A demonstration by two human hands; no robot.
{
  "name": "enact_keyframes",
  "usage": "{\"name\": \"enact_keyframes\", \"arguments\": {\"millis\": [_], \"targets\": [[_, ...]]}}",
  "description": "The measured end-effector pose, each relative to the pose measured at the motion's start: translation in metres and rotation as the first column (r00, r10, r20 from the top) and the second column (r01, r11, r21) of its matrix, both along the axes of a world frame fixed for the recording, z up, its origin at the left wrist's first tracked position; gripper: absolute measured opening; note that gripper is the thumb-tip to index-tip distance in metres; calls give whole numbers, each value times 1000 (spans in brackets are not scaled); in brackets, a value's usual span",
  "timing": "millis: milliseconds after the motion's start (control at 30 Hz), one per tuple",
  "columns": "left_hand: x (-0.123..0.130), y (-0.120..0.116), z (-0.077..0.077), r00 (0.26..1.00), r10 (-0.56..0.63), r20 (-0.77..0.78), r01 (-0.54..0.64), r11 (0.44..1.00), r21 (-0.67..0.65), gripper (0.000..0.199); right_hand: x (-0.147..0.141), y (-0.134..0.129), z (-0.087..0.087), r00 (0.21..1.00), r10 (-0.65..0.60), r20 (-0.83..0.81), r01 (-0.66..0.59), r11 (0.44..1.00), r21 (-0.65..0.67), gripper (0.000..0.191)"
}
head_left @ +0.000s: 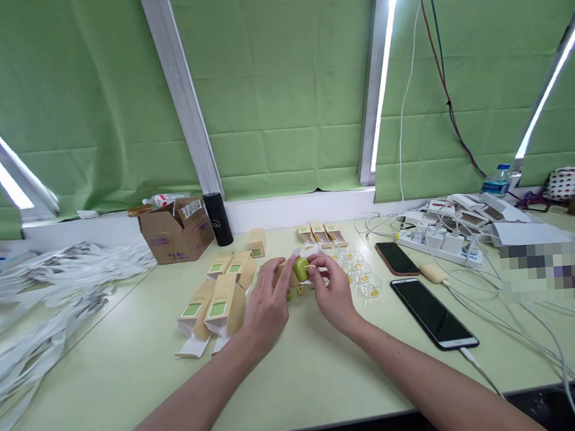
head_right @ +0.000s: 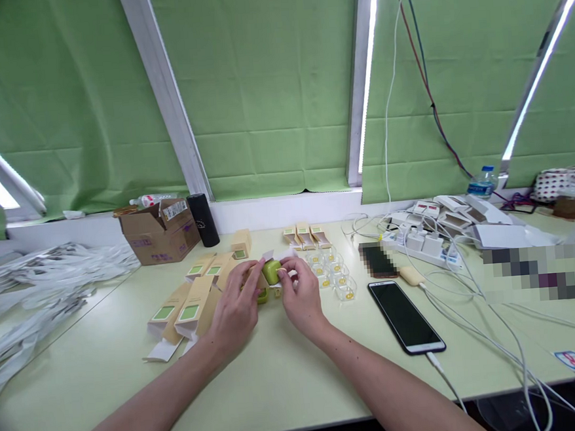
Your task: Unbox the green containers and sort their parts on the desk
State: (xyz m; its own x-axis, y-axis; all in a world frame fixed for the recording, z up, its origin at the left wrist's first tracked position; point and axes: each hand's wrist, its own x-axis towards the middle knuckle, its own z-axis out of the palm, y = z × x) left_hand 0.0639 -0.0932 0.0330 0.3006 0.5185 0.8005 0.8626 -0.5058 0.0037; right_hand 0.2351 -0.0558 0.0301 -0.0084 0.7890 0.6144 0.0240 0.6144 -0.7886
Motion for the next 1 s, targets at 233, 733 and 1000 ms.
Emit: {"name": "enact_keyframes", "arguments": {"millis": [233,733,1000], "targets": [[-3,2,1,999,27,19,-27,1000,-8,82,-1,6,-5,983,65,-172,-94,982,-162,33],[-5,4,0,998,52,-20,-52,998,26,81,7,-10,16,822,444,-356,-528,828,-188,41],[-8,-2,7,992,-24,-124,26,1000,7,76,-1,-6,7,802,542,-249,-596,750,-287,44]]}}
